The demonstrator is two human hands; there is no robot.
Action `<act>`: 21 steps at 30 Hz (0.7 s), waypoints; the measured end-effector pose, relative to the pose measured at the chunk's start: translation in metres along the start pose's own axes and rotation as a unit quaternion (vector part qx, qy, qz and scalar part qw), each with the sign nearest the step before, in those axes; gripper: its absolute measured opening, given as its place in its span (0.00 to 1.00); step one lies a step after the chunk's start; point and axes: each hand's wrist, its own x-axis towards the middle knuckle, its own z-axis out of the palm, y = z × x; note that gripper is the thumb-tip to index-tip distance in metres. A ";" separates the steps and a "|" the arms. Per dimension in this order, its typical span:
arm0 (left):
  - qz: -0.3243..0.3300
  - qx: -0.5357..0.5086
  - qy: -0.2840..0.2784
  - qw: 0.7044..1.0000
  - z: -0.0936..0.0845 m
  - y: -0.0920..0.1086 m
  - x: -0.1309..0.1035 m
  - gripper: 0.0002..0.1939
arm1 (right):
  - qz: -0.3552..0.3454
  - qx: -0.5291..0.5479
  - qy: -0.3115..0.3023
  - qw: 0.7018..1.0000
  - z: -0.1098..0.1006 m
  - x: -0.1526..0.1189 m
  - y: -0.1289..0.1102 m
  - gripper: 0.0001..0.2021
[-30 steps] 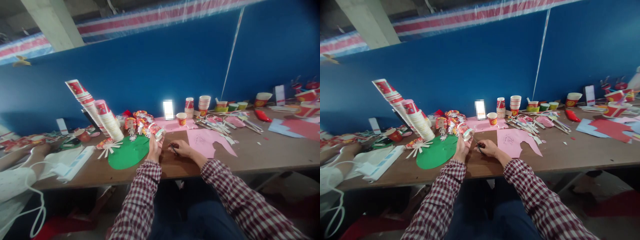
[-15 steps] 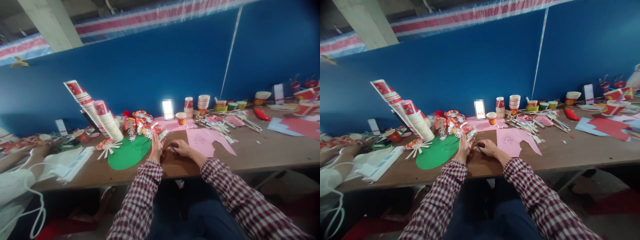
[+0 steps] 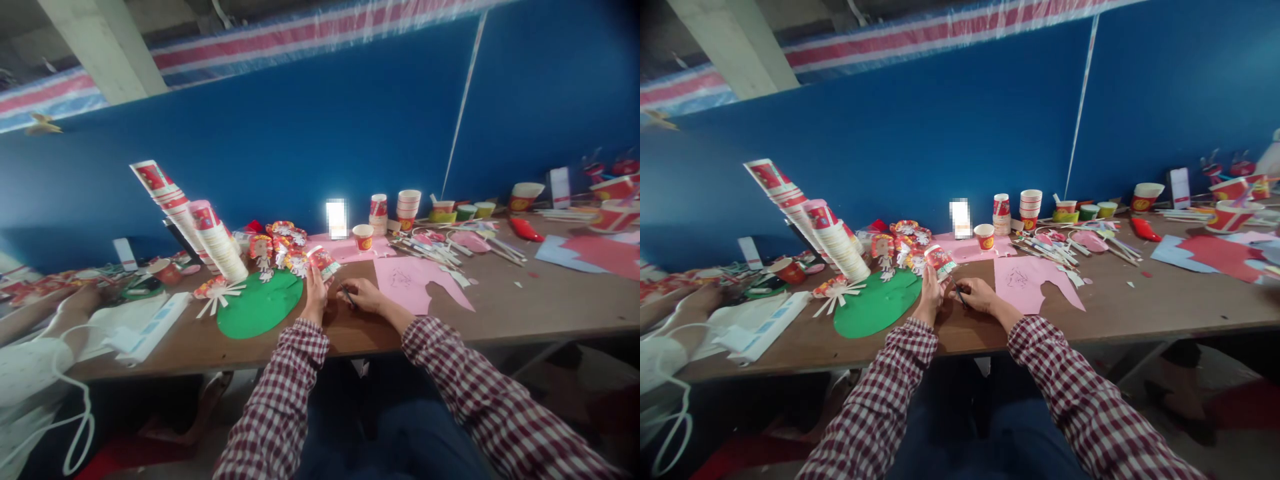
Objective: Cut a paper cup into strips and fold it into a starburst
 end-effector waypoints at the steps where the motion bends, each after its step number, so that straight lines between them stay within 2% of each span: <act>1: -0.002 0.001 -0.001 1.000 0.000 0.001 -0.001 0.36 | 0.003 0.003 0.002 1.000 0.000 0.000 0.000 0.15; 7: 0.001 0.002 0.003 1.000 0.002 0.001 -0.002 0.37 | 0.011 0.020 -0.005 1.000 0.001 0.000 0.000 0.14; 21: -0.004 -0.007 0.014 1.000 0.002 0.000 0.000 0.34 | 0.001 0.003 0.001 1.000 0.000 0.000 0.000 0.16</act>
